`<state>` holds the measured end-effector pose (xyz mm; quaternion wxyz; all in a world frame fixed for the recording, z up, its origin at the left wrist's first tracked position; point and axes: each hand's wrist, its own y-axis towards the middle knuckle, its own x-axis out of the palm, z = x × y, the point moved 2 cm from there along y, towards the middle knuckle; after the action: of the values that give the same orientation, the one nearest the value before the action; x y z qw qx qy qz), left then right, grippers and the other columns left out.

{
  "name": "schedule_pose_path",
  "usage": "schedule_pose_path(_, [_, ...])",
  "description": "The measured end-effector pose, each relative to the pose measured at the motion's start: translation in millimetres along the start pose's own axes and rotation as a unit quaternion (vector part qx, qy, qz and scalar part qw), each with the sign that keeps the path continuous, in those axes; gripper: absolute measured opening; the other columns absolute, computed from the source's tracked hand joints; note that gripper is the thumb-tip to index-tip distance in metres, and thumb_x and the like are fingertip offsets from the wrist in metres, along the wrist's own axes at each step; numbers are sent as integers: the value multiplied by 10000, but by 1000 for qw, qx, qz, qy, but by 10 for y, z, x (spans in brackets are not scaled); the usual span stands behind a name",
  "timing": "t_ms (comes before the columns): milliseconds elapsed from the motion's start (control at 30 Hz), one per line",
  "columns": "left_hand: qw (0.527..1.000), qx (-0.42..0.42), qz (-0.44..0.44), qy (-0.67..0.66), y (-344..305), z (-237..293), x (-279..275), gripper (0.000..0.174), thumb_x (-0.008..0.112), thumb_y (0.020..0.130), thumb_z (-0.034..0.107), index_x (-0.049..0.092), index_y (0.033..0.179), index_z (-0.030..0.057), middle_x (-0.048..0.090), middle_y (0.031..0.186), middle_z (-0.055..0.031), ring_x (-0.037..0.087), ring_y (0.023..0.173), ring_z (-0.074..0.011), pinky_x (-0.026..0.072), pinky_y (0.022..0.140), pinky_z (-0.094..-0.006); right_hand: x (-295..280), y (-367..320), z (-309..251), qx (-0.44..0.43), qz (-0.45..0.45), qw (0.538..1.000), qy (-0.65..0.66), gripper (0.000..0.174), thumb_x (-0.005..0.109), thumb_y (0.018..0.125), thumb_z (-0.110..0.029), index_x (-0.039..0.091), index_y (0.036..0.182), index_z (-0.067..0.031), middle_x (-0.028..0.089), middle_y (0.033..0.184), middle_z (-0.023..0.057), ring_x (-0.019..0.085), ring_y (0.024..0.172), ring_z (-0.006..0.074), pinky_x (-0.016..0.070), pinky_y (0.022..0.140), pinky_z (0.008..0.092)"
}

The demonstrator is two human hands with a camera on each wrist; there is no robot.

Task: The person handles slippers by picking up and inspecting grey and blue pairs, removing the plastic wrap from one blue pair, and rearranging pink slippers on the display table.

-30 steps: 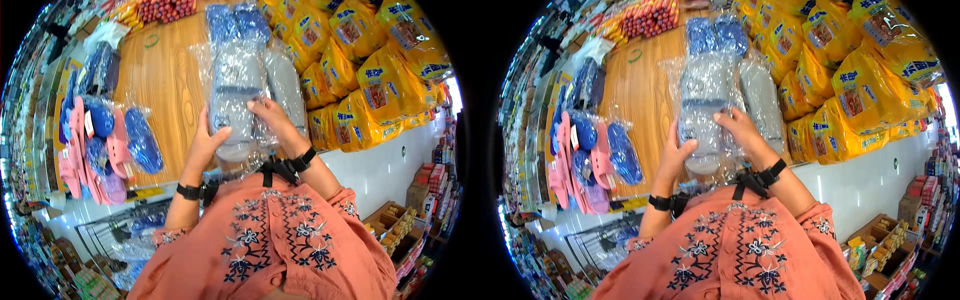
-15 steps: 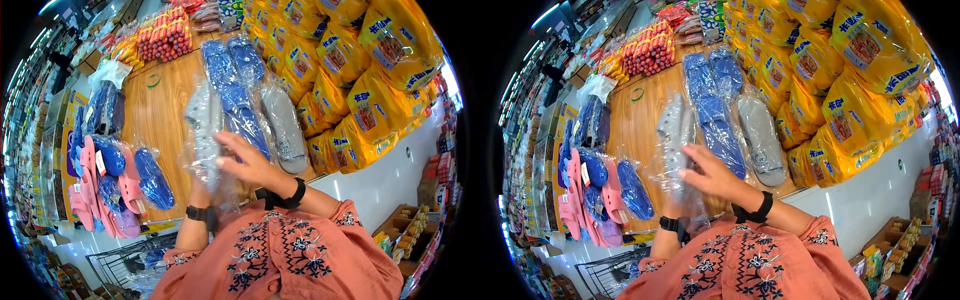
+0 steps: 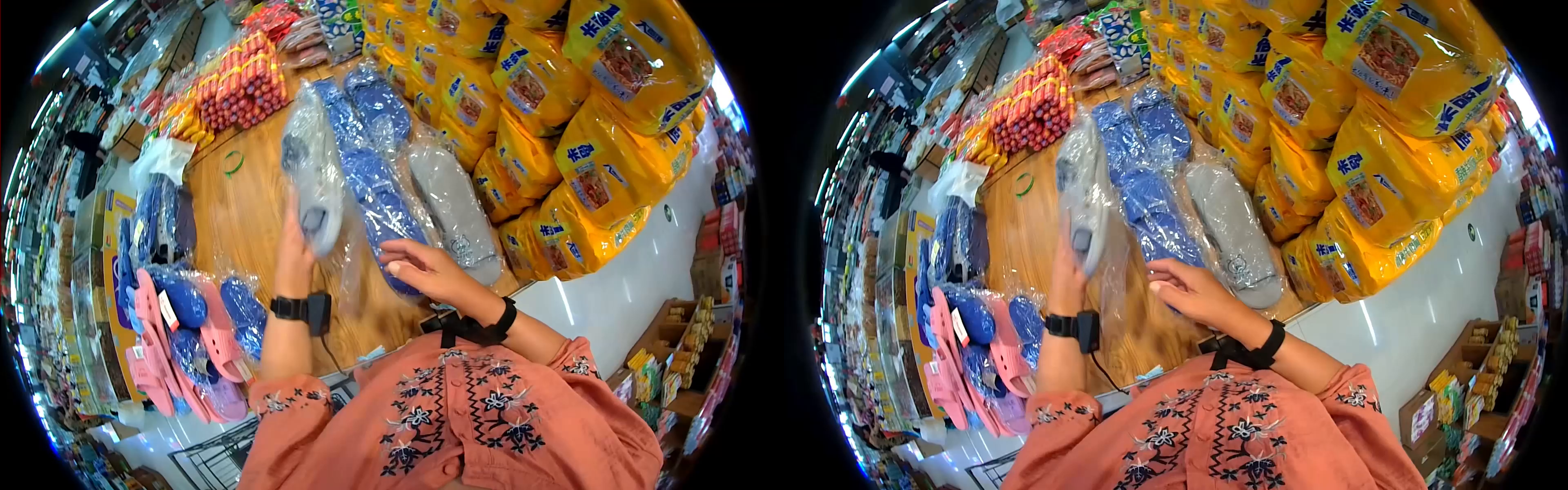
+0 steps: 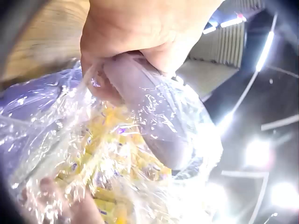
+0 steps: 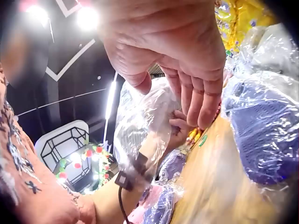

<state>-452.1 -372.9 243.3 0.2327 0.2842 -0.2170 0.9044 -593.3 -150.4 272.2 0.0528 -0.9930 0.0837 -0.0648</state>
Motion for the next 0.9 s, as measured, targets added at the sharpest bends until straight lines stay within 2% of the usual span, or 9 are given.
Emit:
schedule_pose_path(67, [995, 24, -95, 32, 424, 104, 184, 510, 537, 1058, 396, 527, 1384, 5, 656, 1262, -128, 688, 1066, -231, 580, 918, -392, -106, -17, 97, 23, 18, 999, 24, 450, 607, 1019, -218, 524, 1392, 19, 644, 1278, 119, 614, 1172, 170, 479, 1013, 307])
schedule_pose_path(167, [979, 90, -128, 132, 1016, 150, 497, 493, 576, 1040, 384, 546, 1343, -4, 660, 1230, -121, 688, 1042, -224, 581, 907, -388, -210, -33, 154, 45, 47, 997, 46, 440, 606, 1019, -218, 528, 1381, 21, 642, 1276, 115, 618, 1156, 162, 489, 991, 299])
schedule_pose_path(400, [964, 119, -66, 229, 2473, -248, 846, 440, 563, 1042, 356, 596, 1223, -44, 684, 1130, -115, 685, 969, -224, 569, 854, -391, -457, -123, 252, 66, 96, 991, 71, 453, 572, 1045, -252, 500, 1405, 14, 651, 1252, 149, 633, 1082, 167, 515, 911, 302])
schedule_pose_path(500, [948, 136, -94, 270, 3028, -490, 835, 490, 538, 1043, 398, 596, 1243, -45, 686, 1122, -119, 662, 1036, -226, 546, 883, -408, -541, -200, 273, 82, 124, 984, 94, 413, 582, 1033, -222, 518, 1373, 4, 657, 1194, 88, 636, 1038, 128, 510, 868, 273])
schedule_pose_path(533, [934, 76, -112, 332, 3048, -497, 820, 702, 533, 1006, 490, 539, 1292, -152, 667, 1190, -237, 653, 1046, -338, 485, 983, -409, -553, -209, 281, 86, 129, 983, 93, 407, 584, 1031, -219, 522, 1367, 3, 661, 1174, 82, 637, 1021, 123, 510, 857, 268])
schedule_pose_path(600, [849, 108, -106, 506, 3237, -450, 803, 691, 531, 998, 495, 586, 1241, -149, 671, 1188, -283, 648, 1086, -382, 472, 998, -425, -581, -239, 303, 101, 136, 981, 93, 396, 589, 1029, -213, 529, 1357, 2, 668, 1132, 70, 639, 988, 114, 509, 836, 258])
schedule_pose_path(667, [784, 171, -98, 588, 3064, -379, 800, 671, 528, 981, 496, 654, 1129, -146, 661, 1168, -358, 622, 1150, -454, 458, 1004, -462, -616, -224, 336, 89, 130, 984, 88, 387, 599, 1023, -205, 541, 1343, 4, 674, 1096, 61, 636, 956, 102, 506, 815, 247])
schedule_pose_path(833, [858, 116, -79, 494, 1991, 82, 686, 547, 581, 987, 484, 598, 1307, 40, 623, 1210, -81, 594, 1116, -217, 503, 905, -382, -607, -221, 497, 84, 132, 986, 53, 324, 617, 1002, -181, 607, 1258, 18, 672, 1019, 29, 624, 904, 85, 502, 791, 234])
schedule_pose_path(900, [877, 113, -52, 464, 1550, 45, 326, 538, 582, 991, 476, 601, 1292, 30, 617, 1204, -76, 591, 1108, -210, 503, 886, -360, -614, -232, 532, 82, 138, 987, 5, 323, 619, 1003, -207, 621, 1243, 9, 669, 1025, 19, 621, 913, 86, 506, 812, 250])
